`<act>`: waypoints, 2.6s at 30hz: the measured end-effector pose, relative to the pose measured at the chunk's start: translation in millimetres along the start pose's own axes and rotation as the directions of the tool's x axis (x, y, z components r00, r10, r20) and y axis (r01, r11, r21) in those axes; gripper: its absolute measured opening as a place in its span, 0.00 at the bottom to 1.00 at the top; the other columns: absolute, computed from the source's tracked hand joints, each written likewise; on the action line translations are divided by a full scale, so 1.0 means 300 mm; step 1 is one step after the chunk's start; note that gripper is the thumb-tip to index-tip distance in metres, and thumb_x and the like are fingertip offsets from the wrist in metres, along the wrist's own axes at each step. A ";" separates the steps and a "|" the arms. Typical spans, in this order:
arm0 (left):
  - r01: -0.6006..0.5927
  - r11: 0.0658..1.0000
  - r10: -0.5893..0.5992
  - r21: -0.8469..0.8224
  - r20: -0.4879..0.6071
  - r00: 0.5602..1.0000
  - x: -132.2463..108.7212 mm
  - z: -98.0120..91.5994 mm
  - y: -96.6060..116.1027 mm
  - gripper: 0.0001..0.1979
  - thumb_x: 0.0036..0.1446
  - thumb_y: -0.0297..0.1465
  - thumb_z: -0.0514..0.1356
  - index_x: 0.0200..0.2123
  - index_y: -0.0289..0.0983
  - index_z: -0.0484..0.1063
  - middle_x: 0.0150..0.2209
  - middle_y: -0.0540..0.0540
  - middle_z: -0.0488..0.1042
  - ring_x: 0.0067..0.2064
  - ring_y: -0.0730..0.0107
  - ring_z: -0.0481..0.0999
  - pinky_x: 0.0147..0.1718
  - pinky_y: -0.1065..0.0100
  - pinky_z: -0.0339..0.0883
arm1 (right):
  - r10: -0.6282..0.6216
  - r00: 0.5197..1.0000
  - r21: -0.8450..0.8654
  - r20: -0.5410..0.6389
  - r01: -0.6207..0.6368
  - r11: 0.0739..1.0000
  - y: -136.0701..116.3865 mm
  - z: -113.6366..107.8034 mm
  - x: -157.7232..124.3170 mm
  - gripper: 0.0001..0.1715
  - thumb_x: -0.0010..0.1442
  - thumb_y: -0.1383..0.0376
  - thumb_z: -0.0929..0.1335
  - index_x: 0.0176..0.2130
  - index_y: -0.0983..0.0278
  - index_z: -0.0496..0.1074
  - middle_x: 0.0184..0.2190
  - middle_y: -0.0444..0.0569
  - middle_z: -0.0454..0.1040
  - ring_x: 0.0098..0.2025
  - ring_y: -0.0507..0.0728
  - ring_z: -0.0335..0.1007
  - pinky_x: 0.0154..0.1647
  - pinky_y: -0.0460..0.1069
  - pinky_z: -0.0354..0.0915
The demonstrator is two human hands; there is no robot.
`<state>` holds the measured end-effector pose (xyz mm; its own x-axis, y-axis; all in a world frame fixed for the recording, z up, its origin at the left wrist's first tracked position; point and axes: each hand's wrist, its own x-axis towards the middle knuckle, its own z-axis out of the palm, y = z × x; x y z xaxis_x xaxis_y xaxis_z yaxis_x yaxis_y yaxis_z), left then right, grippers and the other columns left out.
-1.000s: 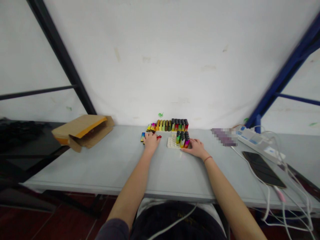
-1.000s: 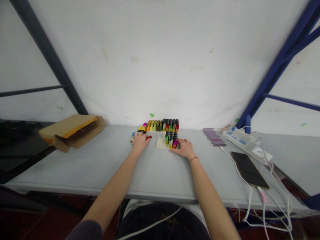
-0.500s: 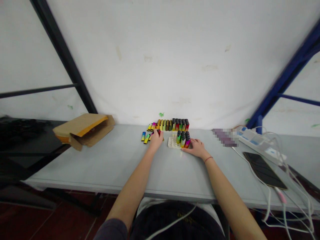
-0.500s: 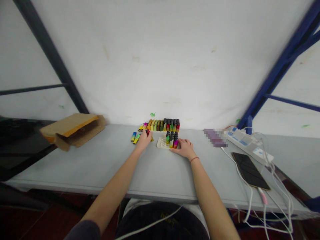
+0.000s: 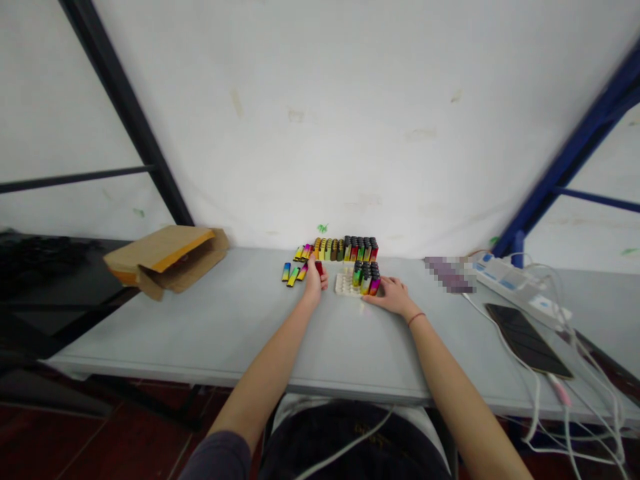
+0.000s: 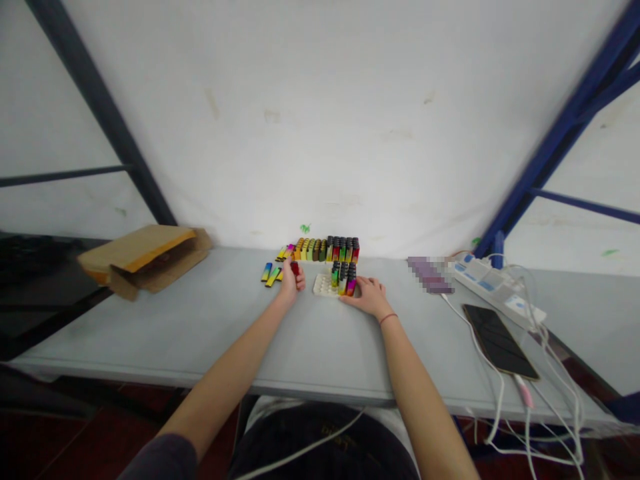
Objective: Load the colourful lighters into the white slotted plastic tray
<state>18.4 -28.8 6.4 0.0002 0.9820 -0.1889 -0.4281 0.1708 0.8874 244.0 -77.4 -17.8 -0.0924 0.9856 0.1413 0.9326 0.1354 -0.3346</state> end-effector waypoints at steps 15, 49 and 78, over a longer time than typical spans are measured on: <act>-0.087 0.988 0.061 -0.131 -0.189 0.980 0.004 0.002 -0.005 0.19 0.58 0.44 0.44 0.20 0.41 0.52 0.13 0.59 0.47 0.11 0.80 0.44 0.12 0.75 0.39 | -0.002 1.000 0.004 0.006 0.002 1.000 -0.003 -0.006 -0.005 0.37 0.53 0.41 0.68 0.54 0.60 0.68 0.57 0.55 0.70 0.59 0.70 0.59 0.57 0.63 0.55; -0.703 0.566 0.442 0.430 0.562 0.699 -0.028 0.030 -0.071 0.19 0.58 0.42 0.58 0.46 0.37 0.75 0.45 0.39 0.74 0.46 0.63 0.74 0.38 0.68 0.73 | -0.001 1.000 -0.012 -0.017 0.001 1.000 -0.001 0.001 0.003 0.38 0.52 0.41 0.68 0.55 0.59 0.68 0.58 0.54 0.69 0.58 0.70 0.60 0.56 0.63 0.56; -0.728 0.113 0.470 0.677 0.609 0.639 -0.048 0.017 -0.035 0.14 0.63 0.33 0.52 0.46 0.38 0.75 0.43 0.43 0.76 0.45 0.63 0.73 0.49 0.61 0.66 | 0.019 1.000 -0.012 0.003 -0.019 1.000 -0.019 -0.016 -0.008 0.42 0.52 0.40 0.68 0.56 0.62 0.67 0.54 0.59 0.71 0.59 0.71 0.59 0.56 0.63 0.56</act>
<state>27.5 -44.2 2.1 0.3491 0.7571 0.5522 0.5630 -0.6406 0.5222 240.5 -81.1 -11.8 -0.0757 0.9884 0.1319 0.9382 0.1154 -0.3263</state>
